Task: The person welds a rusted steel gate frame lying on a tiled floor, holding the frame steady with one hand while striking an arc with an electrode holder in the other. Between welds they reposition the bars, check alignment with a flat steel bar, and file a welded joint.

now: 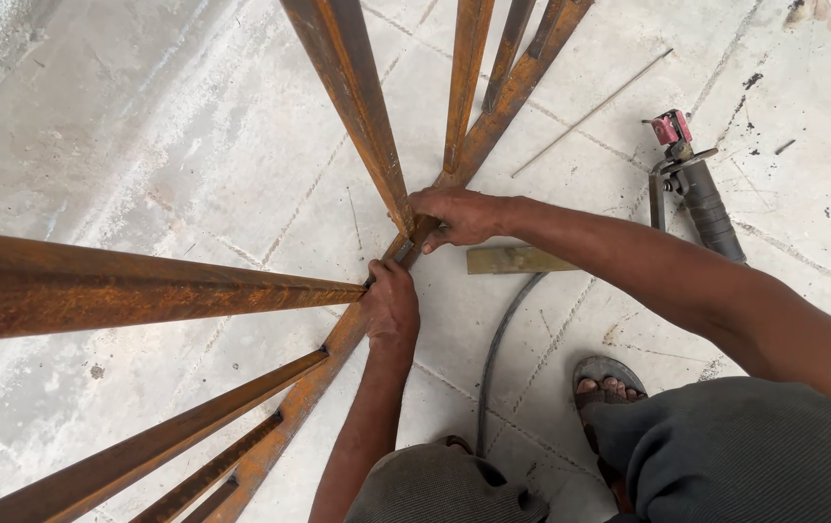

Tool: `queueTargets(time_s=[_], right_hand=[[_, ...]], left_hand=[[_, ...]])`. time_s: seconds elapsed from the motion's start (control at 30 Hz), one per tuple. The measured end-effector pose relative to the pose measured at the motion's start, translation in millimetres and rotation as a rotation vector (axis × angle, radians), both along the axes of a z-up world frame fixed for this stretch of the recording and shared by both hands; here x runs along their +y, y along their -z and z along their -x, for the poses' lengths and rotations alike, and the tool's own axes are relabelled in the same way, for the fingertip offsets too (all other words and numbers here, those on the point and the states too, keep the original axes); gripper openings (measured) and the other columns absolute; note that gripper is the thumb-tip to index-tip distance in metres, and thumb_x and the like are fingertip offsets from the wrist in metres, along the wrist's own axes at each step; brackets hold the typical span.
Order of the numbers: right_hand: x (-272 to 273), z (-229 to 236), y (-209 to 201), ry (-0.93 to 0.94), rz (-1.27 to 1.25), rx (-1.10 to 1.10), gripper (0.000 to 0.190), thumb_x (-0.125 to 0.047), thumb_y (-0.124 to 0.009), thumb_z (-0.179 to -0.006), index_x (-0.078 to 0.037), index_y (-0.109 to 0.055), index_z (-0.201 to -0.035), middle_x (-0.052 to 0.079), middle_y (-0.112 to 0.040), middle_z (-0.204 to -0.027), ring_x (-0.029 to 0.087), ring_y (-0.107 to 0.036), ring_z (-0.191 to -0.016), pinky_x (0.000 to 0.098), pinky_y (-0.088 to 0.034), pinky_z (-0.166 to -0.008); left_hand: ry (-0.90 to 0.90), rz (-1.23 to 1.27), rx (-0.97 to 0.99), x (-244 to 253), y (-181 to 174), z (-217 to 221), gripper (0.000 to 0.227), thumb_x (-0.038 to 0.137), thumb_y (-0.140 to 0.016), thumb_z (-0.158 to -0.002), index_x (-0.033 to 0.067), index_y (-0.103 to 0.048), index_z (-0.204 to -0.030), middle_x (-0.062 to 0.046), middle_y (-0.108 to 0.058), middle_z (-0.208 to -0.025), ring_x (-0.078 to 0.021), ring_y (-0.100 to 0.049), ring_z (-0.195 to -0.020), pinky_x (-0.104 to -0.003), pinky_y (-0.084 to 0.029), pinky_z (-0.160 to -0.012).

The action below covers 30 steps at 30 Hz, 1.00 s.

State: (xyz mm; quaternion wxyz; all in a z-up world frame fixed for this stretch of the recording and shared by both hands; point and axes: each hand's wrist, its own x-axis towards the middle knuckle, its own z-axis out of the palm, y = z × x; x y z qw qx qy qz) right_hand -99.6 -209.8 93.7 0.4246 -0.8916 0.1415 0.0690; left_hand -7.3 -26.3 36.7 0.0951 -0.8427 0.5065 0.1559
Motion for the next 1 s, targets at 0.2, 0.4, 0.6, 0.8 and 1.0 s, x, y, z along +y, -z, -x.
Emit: queueTargets(time_s=[0.2,0.4,0.6,0.8,1.0], right_hand=[[0.5,-20.6,39.6,0.011,-0.112,0.076,0.029,-0.027,-0.072,-0.093,-0.006,-0.068,-0.113,0.010,-0.075,-0.104,0.025,-0.074,-0.105,0.0423,-0.059,-0.095],[0.1,-14.1,54.7,0.003,0.144,-0.083,0.026,-0.029,-0.075,-0.093,-0.007,-0.069,-0.104,0.011,-0.073,-0.093,0.029,-0.072,-0.095,0.0472,-0.056,-0.086],[-0.4,-21.5,46.6,-0.071,0.145,-0.134,0.020,-0.026,-0.075,-0.090,-0.009,-0.072,-0.101,0.009,-0.074,-0.088,0.029,-0.074,-0.087,0.0476,-0.057,-0.078],[-3.3,-18.1,52.1,-0.044,0.160,-0.068,0.027,-0.028,-0.078,-0.091,-0.004,-0.069,-0.098,0.013,-0.074,-0.085,0.029,-0.075,-0.084,0.0465,-0.058,-0.078],[-8.2,-17.2,48.8,-0.030,0.099,-0.019,0.019,-0.018,-0.073,-0.095,-0.002,-0.068,-0.104,0.013,-0.074,-0.092,0.028,-0.076,-0.093,0.0428,-0.061,-0.083]], left_hand=[[0.082,-0.062,-0.097,-18.5,16.5,-3.2,0.034,0.014,-0.071,-0.096,-0.0132,-0.060,-0.113,-0.025,-0.064,-0.100,-0.0266,-0.077,-0.076,-0.033,-0.065,-0.056],[0.091,-0.090,-0.091,-19.5,4.4,-2.1,0.036,0.017,-0.069,-0.098,-0.0132,-0.060,-0.113,-0.025,-0.064,-0.104,-0.0260,-0.077,-0.078,-0.035,-0.066,-0.058],[0.037,-0.079,-0.022,-18.9,12.6,-6.7,0.035,0.014,-0.071,-0.095,-0.0117,-0.058,-0.116,-0.025,-0.064,-0.107,-0.0270,-0.077,-0.081,-0.033,-0.066,-0.062],[0.026,-0.087,-0.062,-21.1,14.9,-7.2,0.036,0.015,-0.068,-0.099,-0.0127,-0.057,-0.118,-0.027,-0.063,-0.109,-0.0261,-0.078,-0.081,-0.033,-0.066,-0.062],[0.001,-0.152,0.008,-28.0,-7.8,-3.7,0.049,0.017,-0.074,-0.094,-0.0167,-0.052,-0.123,-0.029,-0.061,-0.112,-0.0262,-0.077,-0.086,-0.031,-0.066,-0.062]])
